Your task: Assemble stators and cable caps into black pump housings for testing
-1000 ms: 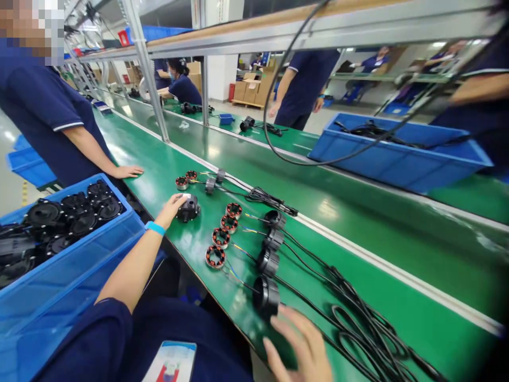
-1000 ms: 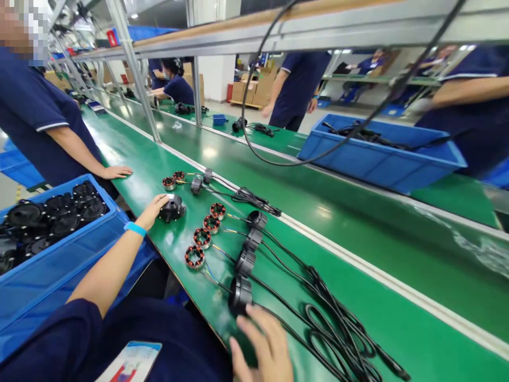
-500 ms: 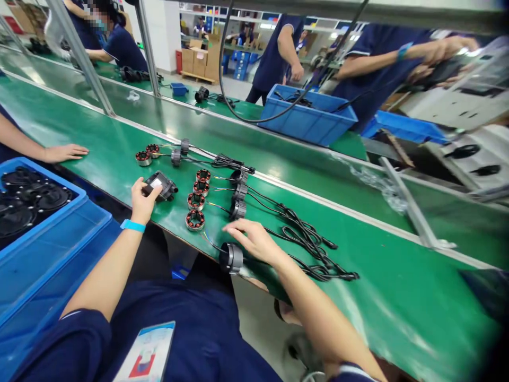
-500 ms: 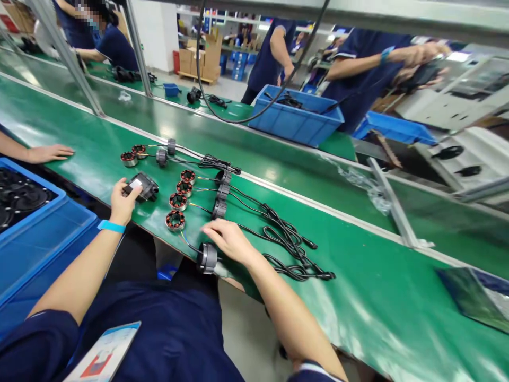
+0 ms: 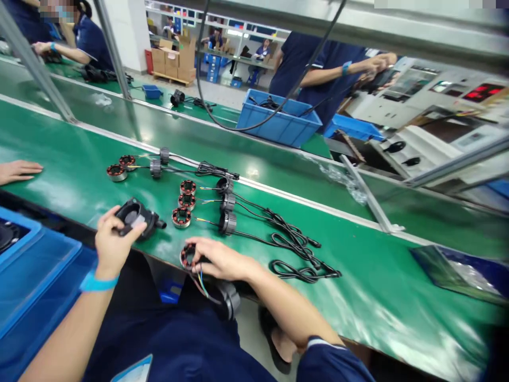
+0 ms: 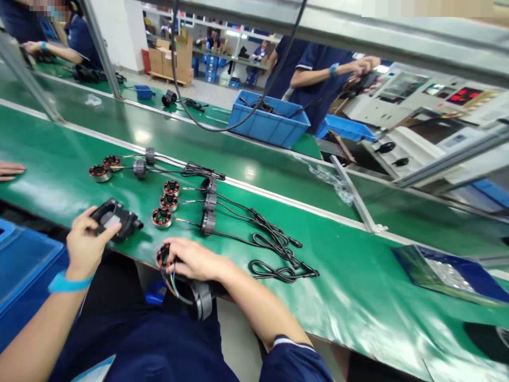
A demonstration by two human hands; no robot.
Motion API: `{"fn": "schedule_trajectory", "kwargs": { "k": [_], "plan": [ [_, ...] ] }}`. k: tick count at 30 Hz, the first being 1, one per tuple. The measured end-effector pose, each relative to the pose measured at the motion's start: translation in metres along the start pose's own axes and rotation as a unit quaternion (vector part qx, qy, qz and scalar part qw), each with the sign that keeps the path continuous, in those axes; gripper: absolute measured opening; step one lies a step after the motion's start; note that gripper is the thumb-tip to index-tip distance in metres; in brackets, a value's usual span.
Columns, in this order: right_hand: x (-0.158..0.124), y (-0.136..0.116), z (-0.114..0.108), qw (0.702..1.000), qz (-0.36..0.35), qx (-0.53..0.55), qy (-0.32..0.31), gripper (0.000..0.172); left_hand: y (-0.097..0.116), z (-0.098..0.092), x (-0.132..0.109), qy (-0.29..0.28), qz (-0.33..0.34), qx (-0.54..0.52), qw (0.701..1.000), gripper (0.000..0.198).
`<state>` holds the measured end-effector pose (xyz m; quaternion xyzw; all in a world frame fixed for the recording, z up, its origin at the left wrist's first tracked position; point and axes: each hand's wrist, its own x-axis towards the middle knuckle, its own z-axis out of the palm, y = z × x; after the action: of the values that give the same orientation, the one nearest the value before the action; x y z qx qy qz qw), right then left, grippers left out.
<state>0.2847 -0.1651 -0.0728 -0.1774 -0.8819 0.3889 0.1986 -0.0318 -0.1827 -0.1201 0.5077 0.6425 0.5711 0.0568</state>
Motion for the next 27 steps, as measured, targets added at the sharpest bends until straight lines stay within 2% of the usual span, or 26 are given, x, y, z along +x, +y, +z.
{"fn": "schedule_trajectory", "kwargs": {
  "k": [2, 4, 6, 8, 9, 11, 15, 18, 21, 23, 26, 27],
  "plan": [
    [-0.02, -0.024, -0.006, 1.0, -0.027, -0.003, 0.008, 0.013, 0.024, -0.005, -0.022, -0.028, 0.043, 0.015, 0.999, 0.048],
    [-0.036, -0.049, -0.011, 0.995, -0.056, -0.016, 0.078, 0.022, 0.048, 0.001, -0.043, -0.084, 0.089, -0.01, 0.992, 0.05],
    [-0.046, -0.067, -0.014, 0.977, -0.064, -0.042, 0.197, 0.042, 0.068, 0.017, -0.06, -0.131, 0.134, -0.064, 0.98, 0.062],
    [-0.048, -0.075, -0.014, 0.948, -0.04, -0.077, 0.306, 0.057, 0.082, 0.039, -0.07, -0.164, 0.168, -0.092, 0.968, 0.072],
    [-0.047, -0.076, -0.013, 0.934, -0.024, -0.094, 0.344, 0.061, 0.086, 0.049, -0.073, -0.176, 0.181, -0.091, 0.963, 0.076],
    [-0.042, -0.071, -0.01, 0.918, 0.008, -0.123, 0.378, 0.064, 0.09, 0.065, -0.075, -0.189, 0.197, -0.08, 0.959, 0.088],
    [-0.029, -0.054, -0.001, 0.912, 0.023, -0.189, 0.362, 0.062, 0.093, 0.071, -0.076, -0.188, 0.234, -0.066, 0.952, 0.106],
    [-0.024, -0.046, 0.006, 0.901, 0.034, -0.235, 0.362, 0.064, 0.096, 0.068, -0.078, -0.181, 0.272, -0.04, 0.944, 0.105],
    [-0.025, -0.045, 0.005, 0.894, 0.057, -0.253, 0.367, 0.067, 0.098, 0.066, -0.08, -0.176, 0.263, -0.032, 0.948, 0.102],
    [-0.028, -0.046, -0.002, 0.912, 0.056, -0.229, 0.336, 0.064, 0.097, 0.067, -0.08, -0.179, 0.257, -0.033, 0.949, 0.104],
    [-0.03, -0.048, -0.01, 0.953, 0.035, -0.163, 0.252, 0.054, 0.095, 0.066, -0.078, -0.18, 0.271, -0.037, 0.945, 0.107],
    [-0.03, -0.048, -0.01, 0.956, 0.035, -0.156, 0.246, 0.053, 0.095, 0.066, -0.077, -0.182, 0.272, -0.038, 0.944, 0.107]
  ]
}}
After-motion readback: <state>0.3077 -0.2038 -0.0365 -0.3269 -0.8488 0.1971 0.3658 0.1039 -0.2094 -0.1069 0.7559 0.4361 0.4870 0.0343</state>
